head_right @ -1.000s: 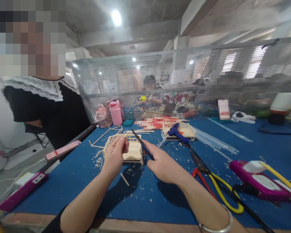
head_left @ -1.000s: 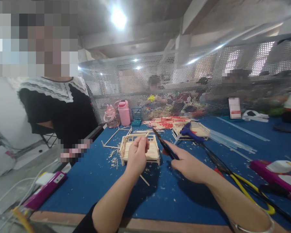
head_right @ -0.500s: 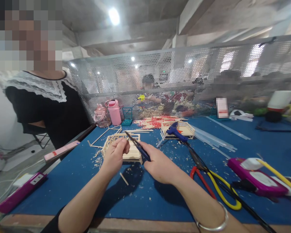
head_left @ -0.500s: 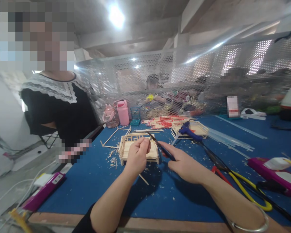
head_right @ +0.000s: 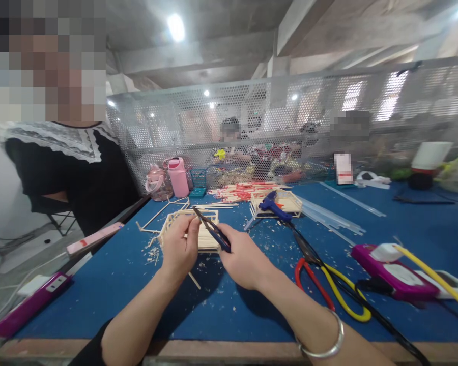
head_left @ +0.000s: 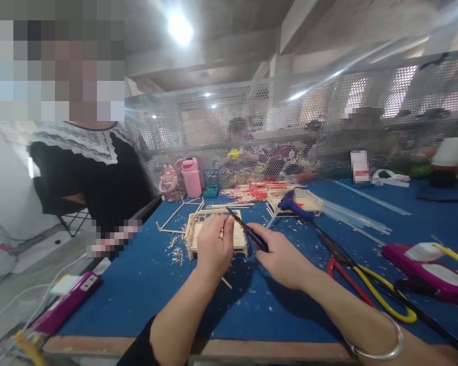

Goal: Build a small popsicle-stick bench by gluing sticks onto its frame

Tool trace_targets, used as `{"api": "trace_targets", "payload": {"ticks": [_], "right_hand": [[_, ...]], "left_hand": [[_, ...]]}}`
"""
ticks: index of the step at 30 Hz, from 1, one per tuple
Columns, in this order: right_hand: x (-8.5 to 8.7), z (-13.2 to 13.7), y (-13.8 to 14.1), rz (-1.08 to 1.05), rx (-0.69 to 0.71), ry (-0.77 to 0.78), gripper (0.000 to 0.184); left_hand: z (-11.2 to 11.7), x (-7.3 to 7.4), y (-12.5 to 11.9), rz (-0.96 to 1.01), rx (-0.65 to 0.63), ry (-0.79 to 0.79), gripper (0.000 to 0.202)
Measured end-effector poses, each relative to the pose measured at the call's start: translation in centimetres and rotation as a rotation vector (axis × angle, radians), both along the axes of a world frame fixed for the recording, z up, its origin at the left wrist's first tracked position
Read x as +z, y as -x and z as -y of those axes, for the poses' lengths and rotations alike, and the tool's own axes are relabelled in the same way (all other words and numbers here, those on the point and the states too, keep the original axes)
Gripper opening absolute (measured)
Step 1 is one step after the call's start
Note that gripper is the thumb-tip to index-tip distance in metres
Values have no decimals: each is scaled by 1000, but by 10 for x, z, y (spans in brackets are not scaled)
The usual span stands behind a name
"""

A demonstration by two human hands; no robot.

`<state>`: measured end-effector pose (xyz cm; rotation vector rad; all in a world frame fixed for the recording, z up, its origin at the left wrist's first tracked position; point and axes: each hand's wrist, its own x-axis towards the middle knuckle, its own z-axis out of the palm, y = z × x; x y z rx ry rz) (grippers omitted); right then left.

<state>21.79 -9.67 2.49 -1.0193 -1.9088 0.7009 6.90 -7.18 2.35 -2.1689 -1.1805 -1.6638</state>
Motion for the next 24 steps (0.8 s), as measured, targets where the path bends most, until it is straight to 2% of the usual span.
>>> {"api": "trace_targets", "payload": {"ticks": [5, 8, 14, 18, 20, 24], "right_hand": [[-4, -9, -8, 1, -95, -57, 34], [-4, -12, -12, -18, -123, -86, 29], [1, -6, -8, -86, -11, -33, 14], [3, -5, -7, -180, 55, 124, 18], [3, -4, -7, -226, 116, 239, 23], [3, -6, -7, -349, 259, 408, 34]], "left_hand": [[-16, 15, -8, -194, -39, -122, 30], [-22, 19, -14, -166, -102, -103, 31], [-10, 15, -13, 76, -175, 114, 30], [-7, 17, -12, 252, -281, 243, 33], [-8, 16, -12, 336, -361, 343, 37], [-16, 12, -12, 557, -636, 562, 41]]}}
